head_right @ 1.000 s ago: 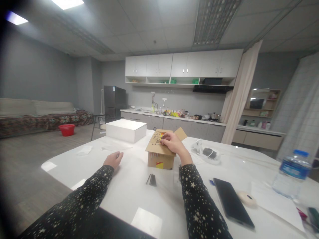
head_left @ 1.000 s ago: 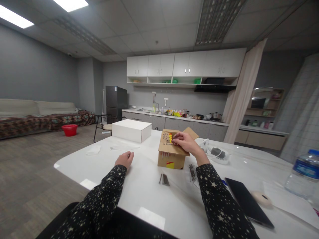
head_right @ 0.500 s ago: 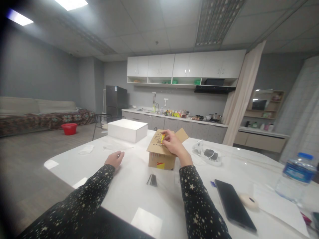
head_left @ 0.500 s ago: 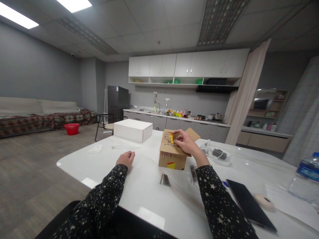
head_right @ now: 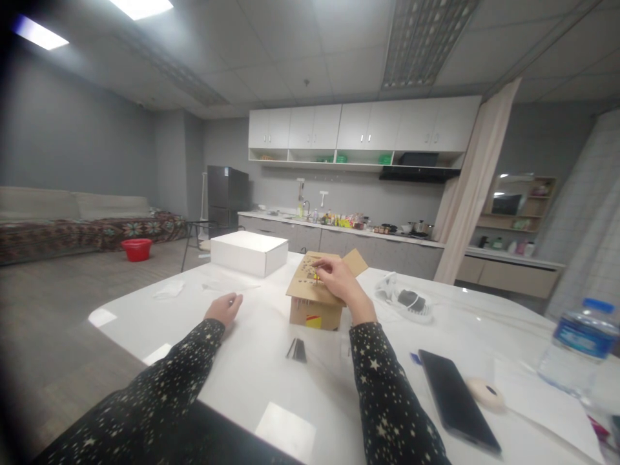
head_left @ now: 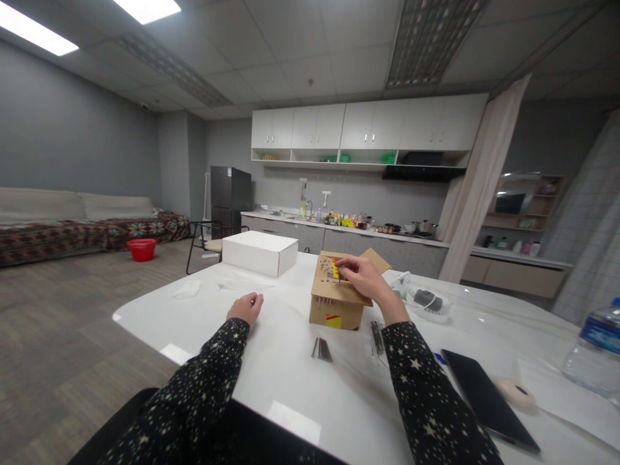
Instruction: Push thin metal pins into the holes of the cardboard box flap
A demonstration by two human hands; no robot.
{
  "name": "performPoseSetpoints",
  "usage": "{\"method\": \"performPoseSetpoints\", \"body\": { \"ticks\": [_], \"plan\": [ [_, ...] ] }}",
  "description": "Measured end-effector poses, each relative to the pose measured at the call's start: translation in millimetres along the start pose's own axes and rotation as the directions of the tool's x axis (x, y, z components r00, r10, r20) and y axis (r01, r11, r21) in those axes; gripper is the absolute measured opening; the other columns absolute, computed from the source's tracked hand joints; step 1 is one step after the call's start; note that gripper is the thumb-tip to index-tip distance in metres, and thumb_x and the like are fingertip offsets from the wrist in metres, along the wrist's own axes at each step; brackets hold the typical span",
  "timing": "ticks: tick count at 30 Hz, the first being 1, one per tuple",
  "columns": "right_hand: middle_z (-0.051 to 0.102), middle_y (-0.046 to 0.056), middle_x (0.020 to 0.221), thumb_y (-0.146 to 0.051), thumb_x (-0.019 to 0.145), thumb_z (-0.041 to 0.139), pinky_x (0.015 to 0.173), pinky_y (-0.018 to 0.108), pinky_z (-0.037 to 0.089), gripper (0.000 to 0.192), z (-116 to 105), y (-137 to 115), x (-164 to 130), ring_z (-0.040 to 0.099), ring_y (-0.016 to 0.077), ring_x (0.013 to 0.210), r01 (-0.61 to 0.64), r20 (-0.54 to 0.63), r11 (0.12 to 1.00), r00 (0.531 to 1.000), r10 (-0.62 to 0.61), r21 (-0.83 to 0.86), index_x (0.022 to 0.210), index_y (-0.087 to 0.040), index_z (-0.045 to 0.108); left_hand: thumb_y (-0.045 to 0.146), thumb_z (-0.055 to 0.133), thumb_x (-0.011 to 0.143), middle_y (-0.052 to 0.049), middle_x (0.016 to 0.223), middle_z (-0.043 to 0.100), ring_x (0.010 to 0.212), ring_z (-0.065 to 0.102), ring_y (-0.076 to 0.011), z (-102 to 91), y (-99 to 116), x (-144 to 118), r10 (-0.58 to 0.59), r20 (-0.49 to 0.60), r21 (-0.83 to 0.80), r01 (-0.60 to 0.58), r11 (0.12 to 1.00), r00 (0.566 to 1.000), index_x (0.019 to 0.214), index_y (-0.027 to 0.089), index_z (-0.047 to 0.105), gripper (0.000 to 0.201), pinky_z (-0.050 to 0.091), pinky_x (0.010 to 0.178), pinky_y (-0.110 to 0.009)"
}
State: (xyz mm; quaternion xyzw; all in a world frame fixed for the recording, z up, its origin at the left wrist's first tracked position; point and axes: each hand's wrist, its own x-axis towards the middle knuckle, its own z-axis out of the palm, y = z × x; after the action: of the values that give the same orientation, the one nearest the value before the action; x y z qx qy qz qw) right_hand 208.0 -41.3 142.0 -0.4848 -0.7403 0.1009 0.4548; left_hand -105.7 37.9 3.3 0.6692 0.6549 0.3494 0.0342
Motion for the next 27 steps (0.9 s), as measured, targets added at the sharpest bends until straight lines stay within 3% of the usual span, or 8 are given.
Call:
{"method": "performPoseSetpoints", "body": {
  "ticks": [4,12,19,27],
  "plan": [
    [0.071,0.006,0.092,-0.023,0.08,0.057,0.078,0.029,0.049,0.02,0,-5,-1,0.063,0.0162,0.08,0.024,0.045,1.0,0.999,-0.023,-0.018,0.093,-0.017,0.072,0.043,0.039,0.086,-0.002,0.066,0.062,0.066,0.055,-0.0169,-3.1,3,-1,-0.006,0.009,0.002,0.006,1.0,1.0,0.061,0.022,0.051,0.035,0.034,0.06,-0.024],
    [0.072,0.007,0.085,-0.023,0.08,0.057,0.074,0.029,0.049,0.023,4,6,1,0.063,0.016,0.074,-0.058,-0.031,0.997,0.998,0.056,-0.046,0.096,-0.016,0.072,0.044,0.037,0.086,-0.002,0.065,0.06,0.065,0.053,-0.0167,-2.6,1,-1,-0.001,0.01,-0.016,0.001,1.0,1.0,0.061,0.022,0.05,0.036,0.034,0.061,-0.024],
    [0.071,0.006,0.09,-0.018,0.076,0.058,0.079,0.029,0.048,0.018,3,-5,-1,0.063,0.0164,0.08,0.026,0.049,0.999,0.998,-0.024,-0.041,0.087,-0.017,0.072,0.043,0.038,0.087,-0.002,0.065,0.061,0.065,0.054,-0.0167,-0.9,0,0,-0.003,0.009,-0.009,0.004,1.0,1.0,0.061,0.022,0.052,0.036,0.034,0.061,-0.024],
    [0.071,0.006,0.086,-0.018,0.076,0.057,0.075,0.029,0.047,0.018,2,0,0,0.063,0.0171,0.078,-0.055,-0.051,0.993,0.997,0.049,-0.108,0.085,-0.017,0.072,0.043,0.039,0.087,-0.002,0.065,0.062,0.065,0.054,-0.0166,-1.8,1,0,-0.01,0.007,-0.008,0.01,1.0,1.0,0.062,0.022,0.053,0.036,0.035,0.061,-0.024]
  ]
}}
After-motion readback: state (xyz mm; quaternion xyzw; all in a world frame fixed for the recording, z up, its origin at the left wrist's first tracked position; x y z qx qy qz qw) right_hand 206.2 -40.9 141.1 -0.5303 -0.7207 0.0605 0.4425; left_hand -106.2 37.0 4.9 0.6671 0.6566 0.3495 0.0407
